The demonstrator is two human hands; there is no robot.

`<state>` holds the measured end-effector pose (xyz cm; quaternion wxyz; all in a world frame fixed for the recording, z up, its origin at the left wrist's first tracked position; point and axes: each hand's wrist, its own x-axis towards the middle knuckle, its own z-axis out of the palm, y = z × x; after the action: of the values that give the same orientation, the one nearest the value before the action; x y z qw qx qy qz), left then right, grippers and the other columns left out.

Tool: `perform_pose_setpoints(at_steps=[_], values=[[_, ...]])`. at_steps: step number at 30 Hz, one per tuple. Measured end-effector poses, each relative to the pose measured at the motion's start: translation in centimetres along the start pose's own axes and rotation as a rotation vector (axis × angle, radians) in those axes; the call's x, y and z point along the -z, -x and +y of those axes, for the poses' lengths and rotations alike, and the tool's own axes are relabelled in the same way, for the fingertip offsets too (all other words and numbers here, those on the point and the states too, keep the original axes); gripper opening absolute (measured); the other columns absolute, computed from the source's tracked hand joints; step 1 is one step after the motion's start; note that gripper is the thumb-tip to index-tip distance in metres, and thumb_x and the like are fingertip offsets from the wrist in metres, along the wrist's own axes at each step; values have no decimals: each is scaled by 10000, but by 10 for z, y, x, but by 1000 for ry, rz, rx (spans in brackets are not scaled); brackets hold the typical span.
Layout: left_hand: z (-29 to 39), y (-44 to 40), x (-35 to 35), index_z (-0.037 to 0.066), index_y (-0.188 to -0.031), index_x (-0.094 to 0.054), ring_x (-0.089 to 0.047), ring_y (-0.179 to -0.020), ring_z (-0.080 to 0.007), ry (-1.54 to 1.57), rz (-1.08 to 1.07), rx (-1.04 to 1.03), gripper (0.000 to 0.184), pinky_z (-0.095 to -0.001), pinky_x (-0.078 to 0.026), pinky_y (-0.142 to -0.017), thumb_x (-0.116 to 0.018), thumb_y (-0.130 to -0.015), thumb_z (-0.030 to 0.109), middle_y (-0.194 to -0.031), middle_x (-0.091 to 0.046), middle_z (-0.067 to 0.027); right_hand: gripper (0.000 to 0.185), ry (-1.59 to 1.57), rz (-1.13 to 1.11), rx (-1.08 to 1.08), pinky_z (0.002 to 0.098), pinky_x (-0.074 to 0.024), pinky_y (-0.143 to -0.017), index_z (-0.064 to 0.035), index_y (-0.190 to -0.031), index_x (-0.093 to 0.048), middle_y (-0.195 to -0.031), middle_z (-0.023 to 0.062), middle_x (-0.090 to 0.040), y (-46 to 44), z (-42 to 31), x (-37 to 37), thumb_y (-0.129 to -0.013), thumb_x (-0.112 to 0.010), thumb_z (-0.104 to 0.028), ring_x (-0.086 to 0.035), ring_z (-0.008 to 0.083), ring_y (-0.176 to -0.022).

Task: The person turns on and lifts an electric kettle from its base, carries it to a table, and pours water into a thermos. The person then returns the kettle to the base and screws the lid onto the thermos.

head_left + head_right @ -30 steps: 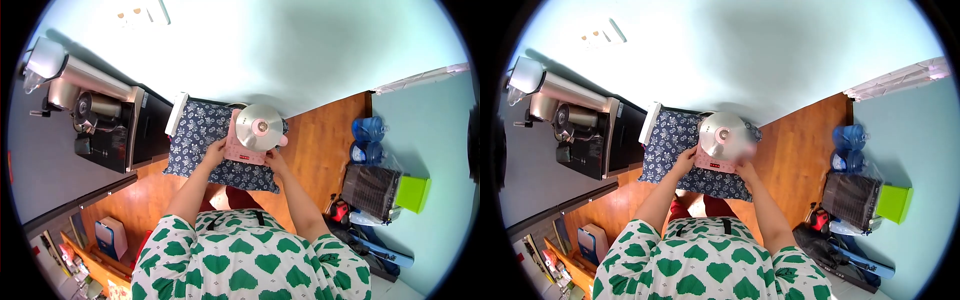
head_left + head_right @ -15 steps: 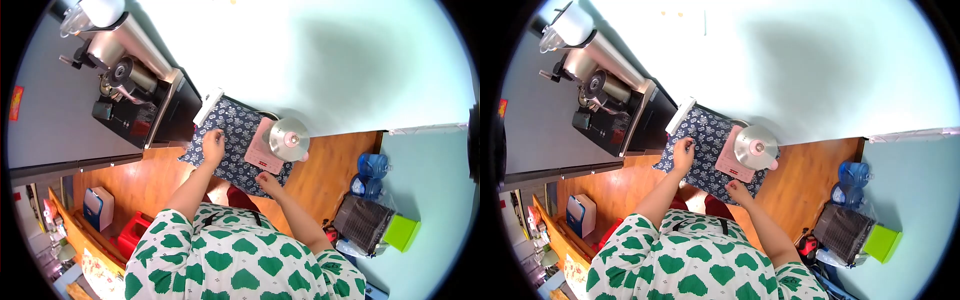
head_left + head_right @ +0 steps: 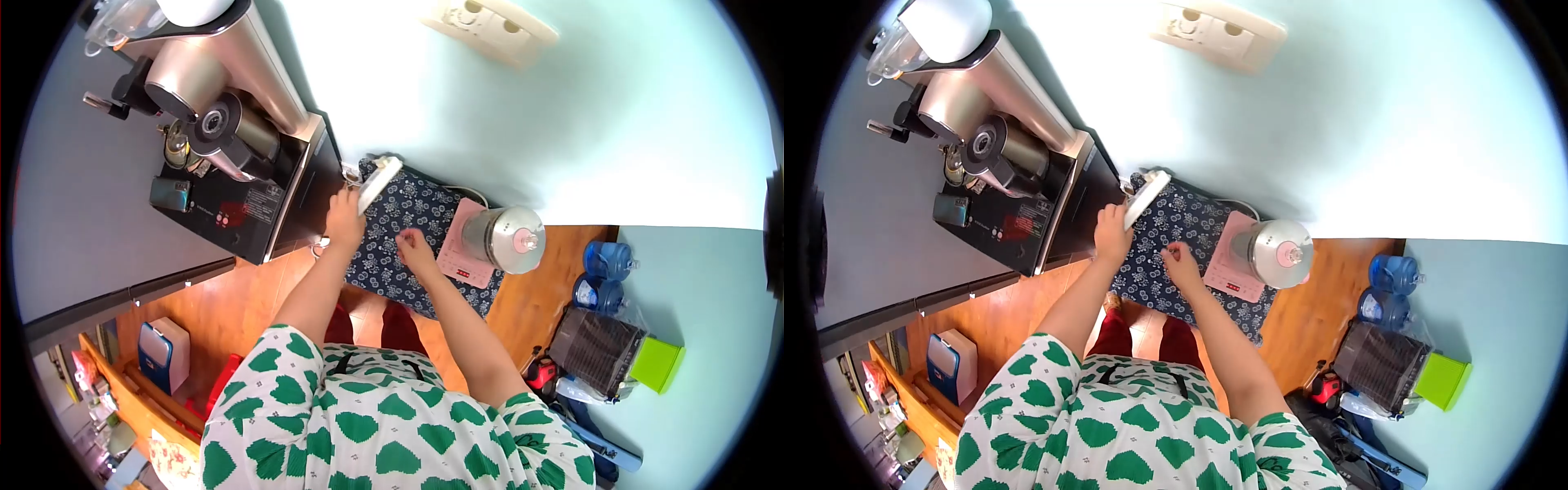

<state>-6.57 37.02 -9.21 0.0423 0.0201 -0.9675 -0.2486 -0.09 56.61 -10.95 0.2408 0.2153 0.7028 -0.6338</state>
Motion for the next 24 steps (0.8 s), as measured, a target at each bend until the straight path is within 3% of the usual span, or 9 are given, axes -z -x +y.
perform_pose_setpoints(at_steps=[5,6,8,10,13,16,18,23,24], values=[[3,34,-24,46,-1225,-579,-546,-1082,-335,-57,-37,-197,480,-432,-489,-919,-744,-775,75,-1132,-563,-125,492,52,172,38,301,-552,-653,-99,-1436,-485,-968,76,-672,-55,-26,-37,-1005,-681,-234,-661,142,-811],[11,38,-16,40,-1218,-583,-545,-1071,-318,-10,-52,-214,447,-424,-488,-903,-724,-797,97,-1121,-564,-118,509,196,241,126,307,-556,-662,-76,-1413,-498,-955,91,-683,-80,-1,-36,-974,-717,-214,-673,156,-828],[13,48,-17,38,-1368,-552,-534,-1153,-338,80,-189,-259,611,-438,-475,-974,-762,-796,84,-1188,-556,-129,523,501,414,271,312,-558,-649,-47,-1389,-506,-937,101,-697,-85,-4,-34,-942,-743,-182,-683,177,-798],[16,56,-6,25,-1394,-532,-503,-1240,-388,193,-248,-236,653,-465,-451,-1045,-769,-785,28,-1303,-521,-183,544,406,399,257,312,-554,-623,-31,-1367,-517,-954,110,-716,-92,5,-31,-900,-775,-140,-696,191,-762],[9,67,-7,9,-1420,-494,-454,-1305,-495,269,-88,-128,688,-508,-386,-1136,-774,-792,-2,-1431,-424,-288,600,261,343,179,309,-555,-625,-33,-1399,-513,-983,119,-729,-103,12,-30,-874,-793,-108,-707,185,-769],[11,67,-14,15,-1427,-487,-467,-1305,-480,297,-156,-34,685,-508,-393,-1128,-770,-803,5,-1433,-440,-271,626,346,340,197,309,-559,-625,-53,-1441,-518,-979,110,-732,-106,5,-29,-878,-785,-106,-712,178,-776],[15,69,-17,28,-1450,-474,-486,-1303,-461,312,-241,21,709,-505,-404,-1116,-778,-810,22,-1433,-463,-247,641,428,322,216,370,-576,-753,-85,-1454,-544,-966,110,-741,-93,-16,-24,-861,-784,-123,-718,236,-820],[19,78,-19,95,-1492,-472,-478,-1331,-441,164,-254,-17,796,-518,-384,-1123,-830,-781,98,-1460,-456,-251,676,532,352,283,393,-564,-856,-51,-1473,-505,-1110,172,-682,-88,-13,-17,-864,-782,-145,-703,289,-940],[21,80,-19,107,-1496,-473,-470,-1344,-438,134,-238,-14,806,-526,-372,-1132,-837,-777,115,-1471,-449,-253,700,641,382,391,399,-559,-869,-32,-1475,-486,-1168,189,-637,-86,-6,-17,-862,-793,-169,-687,294,-978]])
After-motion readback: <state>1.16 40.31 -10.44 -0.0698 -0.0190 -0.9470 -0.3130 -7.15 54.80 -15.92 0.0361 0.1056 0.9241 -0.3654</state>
